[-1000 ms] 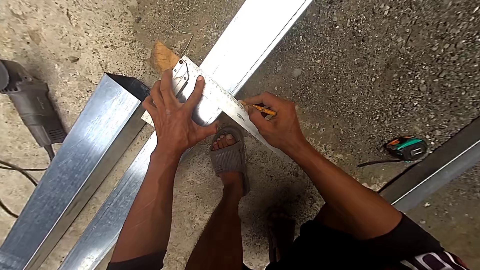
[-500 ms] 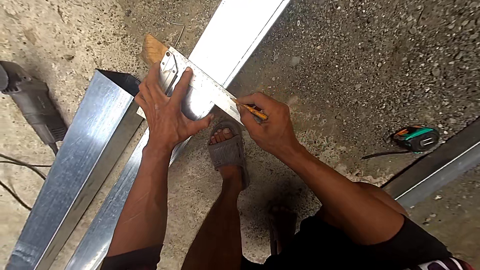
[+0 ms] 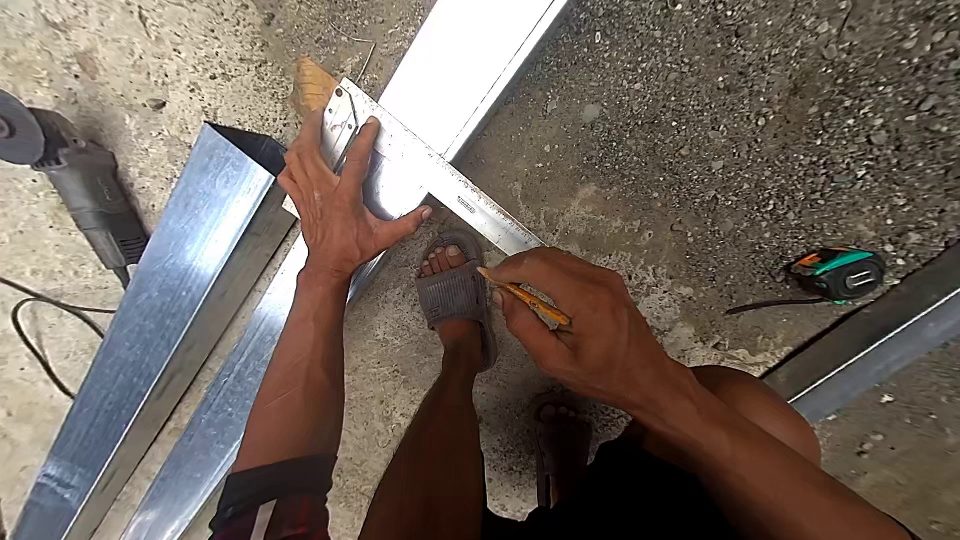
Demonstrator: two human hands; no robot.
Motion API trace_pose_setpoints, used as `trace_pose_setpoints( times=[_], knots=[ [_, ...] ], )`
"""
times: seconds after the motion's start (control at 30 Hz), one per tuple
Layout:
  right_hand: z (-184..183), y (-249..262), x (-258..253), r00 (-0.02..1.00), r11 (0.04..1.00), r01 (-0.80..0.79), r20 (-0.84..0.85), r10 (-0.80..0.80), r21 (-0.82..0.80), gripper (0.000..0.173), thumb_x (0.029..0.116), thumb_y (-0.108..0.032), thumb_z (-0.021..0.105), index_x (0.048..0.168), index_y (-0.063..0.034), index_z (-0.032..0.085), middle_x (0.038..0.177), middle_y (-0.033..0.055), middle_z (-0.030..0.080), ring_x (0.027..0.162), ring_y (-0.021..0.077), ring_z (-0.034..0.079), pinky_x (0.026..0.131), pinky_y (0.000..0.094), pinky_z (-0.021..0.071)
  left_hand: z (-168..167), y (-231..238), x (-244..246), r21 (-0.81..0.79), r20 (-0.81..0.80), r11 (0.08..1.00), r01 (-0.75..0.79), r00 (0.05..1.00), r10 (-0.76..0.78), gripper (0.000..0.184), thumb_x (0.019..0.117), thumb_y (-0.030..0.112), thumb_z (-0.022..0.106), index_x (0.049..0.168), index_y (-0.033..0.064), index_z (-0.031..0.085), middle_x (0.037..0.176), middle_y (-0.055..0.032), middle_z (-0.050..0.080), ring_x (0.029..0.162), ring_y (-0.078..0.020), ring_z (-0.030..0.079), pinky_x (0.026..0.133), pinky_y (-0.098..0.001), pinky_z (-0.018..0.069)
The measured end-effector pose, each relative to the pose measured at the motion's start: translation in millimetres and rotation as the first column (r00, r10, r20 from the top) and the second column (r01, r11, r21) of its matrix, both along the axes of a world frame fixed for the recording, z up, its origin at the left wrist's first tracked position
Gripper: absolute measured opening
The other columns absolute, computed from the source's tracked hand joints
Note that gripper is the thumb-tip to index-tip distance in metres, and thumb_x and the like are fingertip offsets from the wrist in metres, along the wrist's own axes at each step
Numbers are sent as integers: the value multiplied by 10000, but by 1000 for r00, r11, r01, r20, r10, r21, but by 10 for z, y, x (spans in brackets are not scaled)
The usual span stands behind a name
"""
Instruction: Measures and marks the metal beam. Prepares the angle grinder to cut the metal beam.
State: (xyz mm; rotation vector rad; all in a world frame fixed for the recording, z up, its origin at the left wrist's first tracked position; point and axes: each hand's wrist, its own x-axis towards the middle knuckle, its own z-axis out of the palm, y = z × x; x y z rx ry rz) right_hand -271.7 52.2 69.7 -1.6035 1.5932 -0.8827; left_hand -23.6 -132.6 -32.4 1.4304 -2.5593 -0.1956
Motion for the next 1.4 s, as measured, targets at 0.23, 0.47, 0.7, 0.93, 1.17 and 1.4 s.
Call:
trace_pose_setpoints(
  times=[0.23, 0.47, 0.7, 0.93, 1.17, 1.4],
  knots=[
    [363, 233, 192, 990, 986, -138, 1, 139, -91, 203, 1019, -206, 576, 1094, -131, 749, 987, 2, 733, 869, 133, 667, 696, 299, 519, -22, -20, 3, -7, -42, 999, -47, 998, 46, 1054, 708, 929, 554, 1526, 267, 491, 1569, -253, 379, 1343, -435, 439, 1027, -588, 361],
    [587, 439, 203, 994, 981, -110, -46, 104, -160, 209, 1009, -181, 557, 1125, -172, 729, 1026, 10, 759, 933, 192, 707, 707, 348, 522, -17, -6, -23, -14, -21, 996, -84, 996, 84, 906, 825, 853, 497, 1531, 286, 481, 1567, -224, 391, 1364, -406, 430, 1042, -584, 361],
    [669, 564, 170, 995, 976, -101, -27, 98, -195, 211, 1008, -170, 557, 1122, -156, 735, 1022, 29, 753, 892, 206, 691, 677, 332, 510, -10, 15, -58, -46, -53, 991, -128, 991, 126, 754, 912, 744, 506, 1494, 265, 527, 1488, -216, 469, 1321, -385, 477, 1010, -578, 397],
    [632, 602, 195, 993, 971, -113, -56, 104, -210, 211, 998, -164, 558, 1113, -153, 735, 991, 26, 748, 827, 198, 677, 634, 329, 488, -6, 62, -67, -105, -210, 981, -162, 968, 137, 696, 926, 632, 584, 1387, 110, 573, 1345, -239, 506, 1244, -369, 488, 988, -514, 408],
    [514, 554, 212, 985, 976, -150, -110, 134, -158, 207, 1015, -208, 560, 1113, -163, 737, 994, -2, 736, 824, 153, 674, 749, 336, 530, -38, 57, -75, -116, -213, 974, -197, 962, 169, 699, 911, 670, 573, 1372, 145, 593, 1355, -243, 510, 1184, -380, 523, 929, -525, 429],
    [383, 419, 229, 978, 980, -170, -137, 155, -106, 249, 1021, -229, 522, 1099, -161, 749, 931, -7, 716, 787, 148, 666, 638, 298, 526, -71, 33, -27, -102, -315, 976, -193, 937, 152, 544, 967, 551, 578, 1331, 149, 620, 1341, -226, 508, 1196, -361, 517, 952, -501, 440]
  ],
)
